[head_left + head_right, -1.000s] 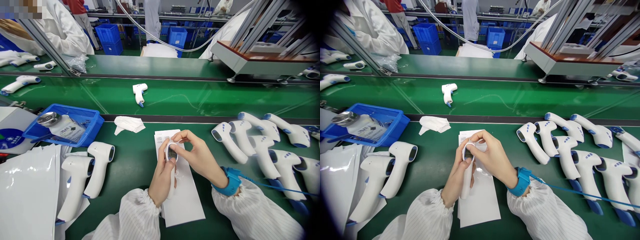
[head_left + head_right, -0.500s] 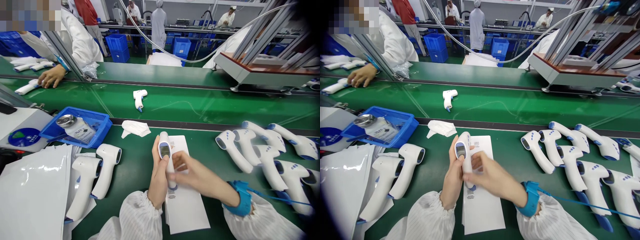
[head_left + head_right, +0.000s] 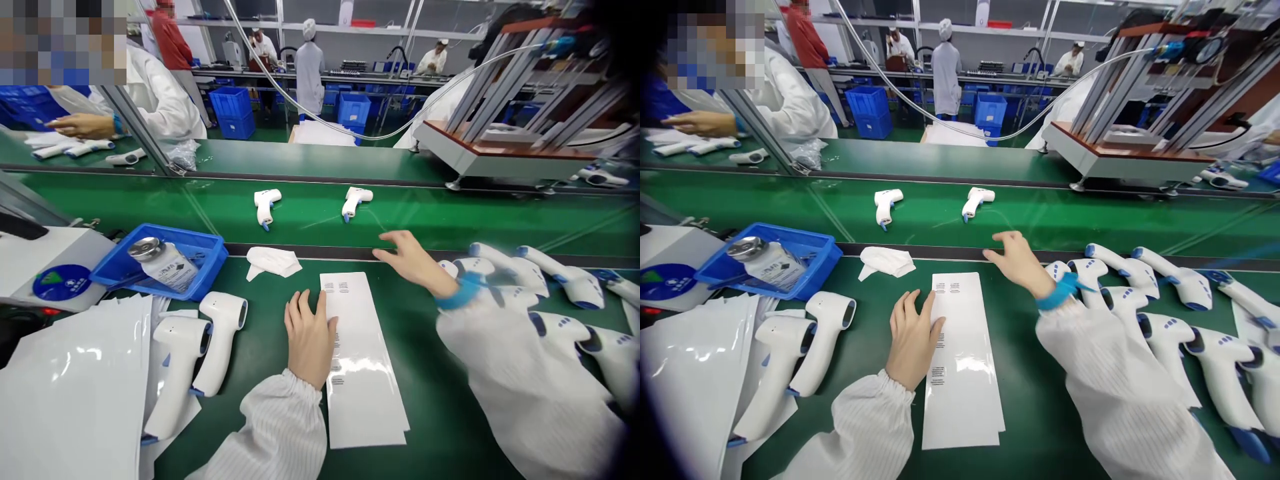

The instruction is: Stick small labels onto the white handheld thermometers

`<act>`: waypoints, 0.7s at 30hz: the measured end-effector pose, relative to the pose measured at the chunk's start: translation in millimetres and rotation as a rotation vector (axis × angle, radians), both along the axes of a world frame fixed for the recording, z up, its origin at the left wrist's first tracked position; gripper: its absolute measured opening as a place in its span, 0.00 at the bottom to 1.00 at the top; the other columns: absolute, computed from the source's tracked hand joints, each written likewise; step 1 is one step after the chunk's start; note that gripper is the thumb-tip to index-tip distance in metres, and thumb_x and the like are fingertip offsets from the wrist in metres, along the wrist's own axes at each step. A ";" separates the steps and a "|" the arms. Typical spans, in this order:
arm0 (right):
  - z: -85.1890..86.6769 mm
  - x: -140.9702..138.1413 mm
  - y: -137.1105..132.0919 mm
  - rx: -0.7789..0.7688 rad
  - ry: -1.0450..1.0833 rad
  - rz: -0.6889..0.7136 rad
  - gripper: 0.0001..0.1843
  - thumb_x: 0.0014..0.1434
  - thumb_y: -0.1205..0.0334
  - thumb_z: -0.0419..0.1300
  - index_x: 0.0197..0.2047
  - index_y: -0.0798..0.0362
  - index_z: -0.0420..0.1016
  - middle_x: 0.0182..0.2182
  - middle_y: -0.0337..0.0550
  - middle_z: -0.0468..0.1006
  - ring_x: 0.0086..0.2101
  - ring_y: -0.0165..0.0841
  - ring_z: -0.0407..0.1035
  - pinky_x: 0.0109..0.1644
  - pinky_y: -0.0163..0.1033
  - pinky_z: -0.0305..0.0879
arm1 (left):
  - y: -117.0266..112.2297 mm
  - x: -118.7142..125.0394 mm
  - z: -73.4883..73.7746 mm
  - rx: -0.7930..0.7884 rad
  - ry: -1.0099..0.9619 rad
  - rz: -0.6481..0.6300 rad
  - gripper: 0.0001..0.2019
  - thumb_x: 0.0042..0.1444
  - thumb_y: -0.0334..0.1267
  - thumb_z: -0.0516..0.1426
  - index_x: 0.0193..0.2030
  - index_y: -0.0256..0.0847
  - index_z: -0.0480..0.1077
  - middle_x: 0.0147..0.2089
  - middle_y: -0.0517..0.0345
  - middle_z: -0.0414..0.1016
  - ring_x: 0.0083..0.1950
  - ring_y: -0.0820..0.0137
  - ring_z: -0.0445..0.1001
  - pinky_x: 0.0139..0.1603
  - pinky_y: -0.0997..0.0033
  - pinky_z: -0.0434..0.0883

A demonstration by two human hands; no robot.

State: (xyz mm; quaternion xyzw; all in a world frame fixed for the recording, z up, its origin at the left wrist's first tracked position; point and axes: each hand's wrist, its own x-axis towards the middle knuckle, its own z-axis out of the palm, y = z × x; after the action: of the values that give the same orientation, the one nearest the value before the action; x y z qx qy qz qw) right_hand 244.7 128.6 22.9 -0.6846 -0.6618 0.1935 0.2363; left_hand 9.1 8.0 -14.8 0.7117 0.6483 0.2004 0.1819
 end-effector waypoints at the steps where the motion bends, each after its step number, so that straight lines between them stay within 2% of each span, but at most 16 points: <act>1: -2.8 11.3 -21.9 0.006 -0.045 0.007 0.22 0.56 0.53 0.61 0.51 0.54 0.72 0.52 0.57 0.69 0.57 0.52 0.63 0.62 0.56 0.59 | -0.3 1.0 -0.1 0.000 -0.006 -0.001 0.21 0.65 0.34 0.49 0.64 0.34 0.65 0.66 0.34 0.61 0.70 0.42 0.54 0.67 0.35 0.55; 2: -6.6 23.4 -44.7 0.018 -0.110 0.001 0.22 0.56 0.54 0.61 0.51 0.56 0.72 0.52 0.60 0.69 0.58 0.55 0.62 0.62 0.58 0.58 | -0.6 2.2 -0.2 -0.002 -0.015 -0.001 0.21 0.66 0.34 0.49 0.65 0.34 0.64 0.66 0.33 0.61 0.70 0.42 0.54 0.67 0.35 0.55; 4: -16.2 47.6 -86.6 0.086 -0.473 -0.057 0.23 0.59 0.54 0.58 0.53 0.61 0.71 0.50 0.66 0.71 0.54 0.59 0.65 0.57 0.59 0.63 | -1.3 4.9 0.0 -0.008 -0.041 0.006 0.22 0.66 0.34 0.48 0.65 0.32 0.63 0.66 0.32 0.60 0.70 0.42 0.53 0.67 0.35 0.55; 5: -21.1 58.1 -103.5 0.069 -0.605 -0.102 0.25 0.60 0.53 0.57 0.53 0.64 0.70 0.47 0.69 0.72 0.52 0.60 0.67 0.52 0.59 0.66 | -1.7 6.3 0.5 -0.010 -0.058 0.010 0.22 0.66 0.34 0.47 0.66 0.31 0.62 0.66 0.31 0.59 0.71 0.42 0.53 0.67 0.35 0.55; 7: -28.7 71.7 -126.2 0.017 -0.733 -0.170 0.26 0.62 0.53 0.53 0.54 0.67 0.68 0.43 0.71 0.74 0.46 0.61 0.71 0.45 0.58 0.68 | -2.4 8.8 3.0 -0.008 -0.086 0.015 0.23 0.67 0.35 0.46 0.67 0.30 0.59 0.66 0.31 0.57 0.71 0.43 0.52 0.66 0.35 0.55; 8: -30.6 73.4 -132.1 -0.010 -0.712 -0.206 0.26 0.63 0.53 0.52 0.55 0.67 0.68 0.41 0.70 0.75 0.44 0.60 0.72 0.42 0.56 0.69 | -2.9 10.0 5.0 -0.004 -0.111 0.013 0.24 0.67 0.36 0.45 0.67 0.31 0.58 0.66 0.32 0.56 0.71 0.45 0.52 0.66 0.36 0.56; 10: -28.9 65.1 -135.6 -0.054 -0.516 -0.269 0.26 0.64 0.52 0.50 0.56 0.63 0.66 0.40 0.65 0.77 0.40 0.56 0.74 0.40 0.53 0.70 | -4.3 12.2 10.3 -0.022 -0.260 -0.007 0.24 0.68 0.39 0.46 0.68 0.38 0.55 0.66 0.38 0.56 0.70 0.50 0.54 0.66 0.40 0.59; 12: -20.9 41.2 -134.0 -0.071 -0.175 -0.268 0.24 0.64 0.49 0.51 0.57 0.56 0.65 0.41 0.57 0.79 0.38 0.50 0.76 0.40 0.51 0.71 | -6.5 14.7 15.5 -0.103 -0.543 -0.043 0.25 0.66 0.41 0.50 0.69 0.44 0.53 0.64 0.43 0.58 0.69 0.55 0.57 0.67 0.45 0.59; 14: -9.7 5.6 -133.6 -0.078 0.204 -0.148 0.23 0.63 0.48 0.52 0.57 0.51 0.64 0.45 0.52 0.78 0.41 0.46 0.75 0.44 0.49 0.72 | -8.7 17.3 19.2 -0.226 -0.873 -0.093 0.31 0.63 0.42 0.55 0.70 0.47 0.49 0.62 0.46 0.62 0.67 0.58 0.60 0.68 0.49 0.58; 16: 0.4 -34.1 -137.9 -0.144 0.515 0.042 0.24 0.62 0.49 0.56 0.59 0.47 0.63 0.52 0.50 0.75 0.50 0.44 0.72 0.50 0.47 0.72 | -10.2 19.3 21.2 -0.340 -1.139 -0.107 0.41 0.59 0.41 0.60 0.72 0.49 0.41 0.60 0.48 0.65 0.63 0.61 0.66 0.67 0.52 0.61; 18: 6.4 -68.6 -147.2 -0.298 0.760 0.216 0.28 0.61 0.52 0.59 0.63 0.45 0.60 0.60 0.48 0.69 0.57 0.43 0.66 0.55 0.46 0.70 | -10.1 19.4 22.4 -0.403 -1.335 -0.019 0.45 0.58 0.41 0.61 0.73 0.53 0.34 0.55 0.51 0.69 0.55 0.64 0.73 0.60 0.56 0.68; 19: 7.6 -81.5 -153.0 -0.409 0.869 0.262 0.32 0.60 0.53 0.61 0.65 0.45 0.58 0.62 0.49 0.66 0.57 0.42 0.66 0.54 0.46 0.70 | -9.4 18.6 23.0 -0.400 -1.395 0.055 0.44 0.60 0.40 0.60 0.73 0.55 0.34 0.51 0.54 0.71 0.50 0.66 0.75 0.56 0.58 0.71; 21: 7.1 -96.6 -164.8 -0.658 1.048 0.266 0.39 0.56 0.53 0.65 0.67 0.47 0.55 0.60 0.51 0.67 0.50 0.40 0.71 0.50 0.45 0.72 | -6.9 15.7 24.4 -0.334 -1.425 0.192 0.38 0.62 0.39 0.56 0.72 0.58 0.37 0.43 0.60 0.71 0.43 0.70 0.75 0.49 0.63 0.74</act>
State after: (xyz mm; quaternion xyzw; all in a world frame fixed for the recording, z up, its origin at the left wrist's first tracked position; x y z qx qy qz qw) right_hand 148.1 -36.2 30.0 -0.4477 -0.4435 0.7242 0.2799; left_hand 24.8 1.0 9.6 0.3116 0.4543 0.5279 0.6464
